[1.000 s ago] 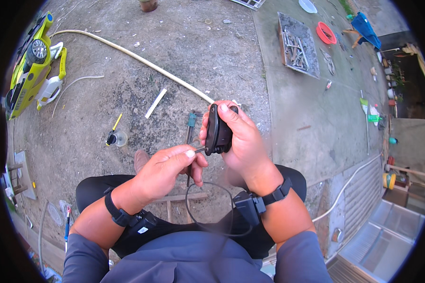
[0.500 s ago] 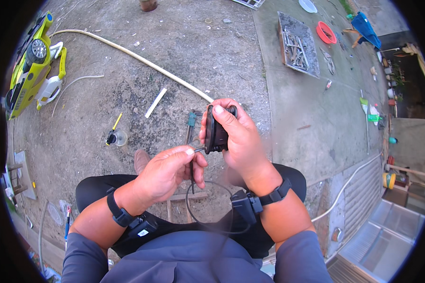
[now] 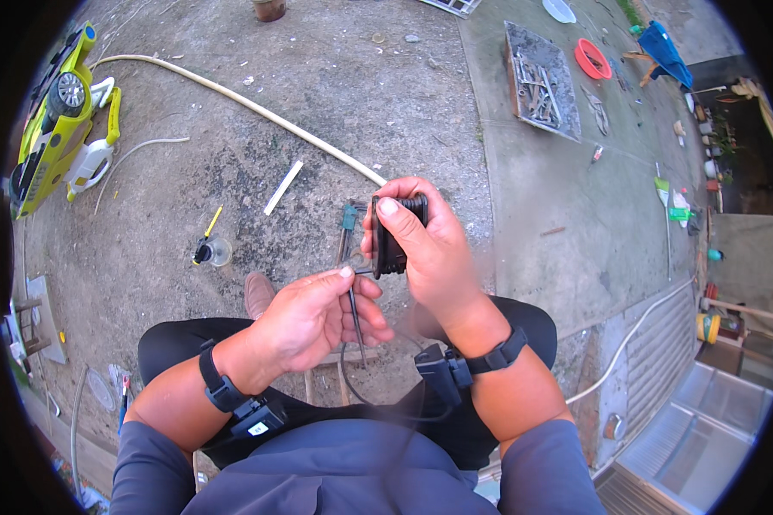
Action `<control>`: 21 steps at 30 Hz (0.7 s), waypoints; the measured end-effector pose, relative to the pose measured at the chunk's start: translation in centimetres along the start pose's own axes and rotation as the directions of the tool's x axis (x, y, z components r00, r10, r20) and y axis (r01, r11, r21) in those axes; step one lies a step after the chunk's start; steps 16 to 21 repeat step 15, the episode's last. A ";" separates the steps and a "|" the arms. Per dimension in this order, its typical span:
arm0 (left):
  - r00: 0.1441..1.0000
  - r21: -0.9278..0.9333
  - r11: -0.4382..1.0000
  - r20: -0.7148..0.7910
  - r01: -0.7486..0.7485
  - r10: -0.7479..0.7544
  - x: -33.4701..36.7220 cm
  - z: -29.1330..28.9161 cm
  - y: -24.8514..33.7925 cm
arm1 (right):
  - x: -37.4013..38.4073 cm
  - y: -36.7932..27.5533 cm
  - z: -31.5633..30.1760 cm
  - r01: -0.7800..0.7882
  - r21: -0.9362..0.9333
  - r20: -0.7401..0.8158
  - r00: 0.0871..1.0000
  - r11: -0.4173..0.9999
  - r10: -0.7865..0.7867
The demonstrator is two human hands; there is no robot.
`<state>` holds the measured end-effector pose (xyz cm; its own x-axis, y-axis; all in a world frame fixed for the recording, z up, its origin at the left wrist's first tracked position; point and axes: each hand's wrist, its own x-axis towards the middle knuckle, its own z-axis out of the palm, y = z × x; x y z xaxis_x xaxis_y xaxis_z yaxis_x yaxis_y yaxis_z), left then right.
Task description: The person organizes a set of allen keys by inserting them into a black multi-tool housing and then applies liquid from a spray bottle to the tool.
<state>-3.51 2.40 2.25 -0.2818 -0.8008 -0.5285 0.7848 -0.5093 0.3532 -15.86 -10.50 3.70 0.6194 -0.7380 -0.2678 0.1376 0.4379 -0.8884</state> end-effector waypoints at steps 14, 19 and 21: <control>0.597 0.787 -0.480 0.611 -0.388 0.519 1.0 -1.7 2.8 | 0.6 0.1 -0.6 -0.256 0.144 -0.052 0.963 0.956 0.266; 0.667 0.850 -0.385 0.522 -0.359 0.532 0.6 -1.3 2.9 | 0.6 -0.1 -0.8 -0.226 0.122 -0.049 0.971 0.966 0.233; 0.667 0.850 -0.385 0.522 -0.359 0.532 0.6 -1.3 2.9 | 0.6 -0.1 -0.8 -0.226 0.122 -0.049 0.971 0.966 0.233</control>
